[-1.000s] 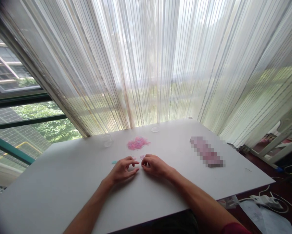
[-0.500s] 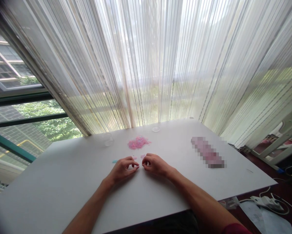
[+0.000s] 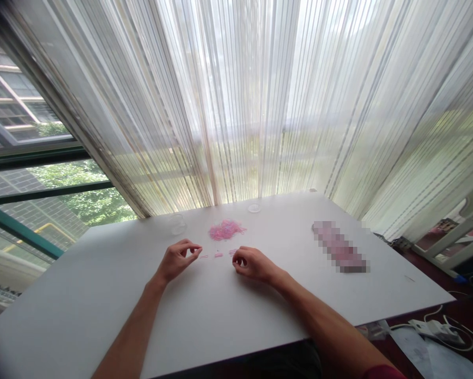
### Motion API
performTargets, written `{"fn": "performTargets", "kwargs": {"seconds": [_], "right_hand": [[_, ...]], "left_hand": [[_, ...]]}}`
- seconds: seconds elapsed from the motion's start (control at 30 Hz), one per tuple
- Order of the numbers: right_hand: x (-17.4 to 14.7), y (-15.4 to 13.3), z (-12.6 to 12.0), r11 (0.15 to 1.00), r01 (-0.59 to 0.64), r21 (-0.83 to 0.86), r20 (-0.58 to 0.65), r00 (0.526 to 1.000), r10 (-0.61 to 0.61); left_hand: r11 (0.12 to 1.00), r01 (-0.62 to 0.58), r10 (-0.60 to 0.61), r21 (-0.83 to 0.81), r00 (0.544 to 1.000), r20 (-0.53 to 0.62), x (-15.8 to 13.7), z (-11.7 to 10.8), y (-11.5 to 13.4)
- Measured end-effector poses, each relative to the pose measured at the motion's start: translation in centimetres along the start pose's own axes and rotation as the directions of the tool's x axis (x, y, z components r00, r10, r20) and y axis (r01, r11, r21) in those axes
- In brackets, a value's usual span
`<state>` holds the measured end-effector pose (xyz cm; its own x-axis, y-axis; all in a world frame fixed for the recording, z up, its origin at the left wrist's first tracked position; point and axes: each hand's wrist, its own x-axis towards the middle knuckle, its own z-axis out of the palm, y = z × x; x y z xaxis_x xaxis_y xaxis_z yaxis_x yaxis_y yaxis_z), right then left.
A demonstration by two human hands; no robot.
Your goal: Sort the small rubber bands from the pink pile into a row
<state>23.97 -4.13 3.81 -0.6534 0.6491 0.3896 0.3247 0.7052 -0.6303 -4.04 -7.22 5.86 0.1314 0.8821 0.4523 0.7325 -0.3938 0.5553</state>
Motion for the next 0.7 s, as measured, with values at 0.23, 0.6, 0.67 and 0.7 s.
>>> {"fn": "performTargets", "kwargs": {"seconds": [0.23,0.6,0.67,0.7], "right_hand": [[0.1,0.2,-0.4,1.0,0.011,-0.006,-0.109,0.994,-0.012],[0.1,0.3,0.3,0.995,0.087,0.045,-0.09,0.992,-0.083],[0.1,0.3,0.4,0.995,0.09,0.045,-0.083,0.993,-0.086],[0.2,0.3,0.4,0.995,0.089,0.046,-0.081,0.993,-0.085]], "left_hand": [[1.0,-0.013,0.015,-0.026,0.998,0.057,-0.4,1.1,0.8],[0.988,-0.071,0.102,-0.139,0.967,0.233,-0.9,3.8,3.4],[0.986,-0.065,0.1,-0.152,0.967,0.236,-0.9,3.7,3.4],[0.985,-0.062,0.1,-0.159,0.966,0.239,-0.9,3.7,3.4]]}}
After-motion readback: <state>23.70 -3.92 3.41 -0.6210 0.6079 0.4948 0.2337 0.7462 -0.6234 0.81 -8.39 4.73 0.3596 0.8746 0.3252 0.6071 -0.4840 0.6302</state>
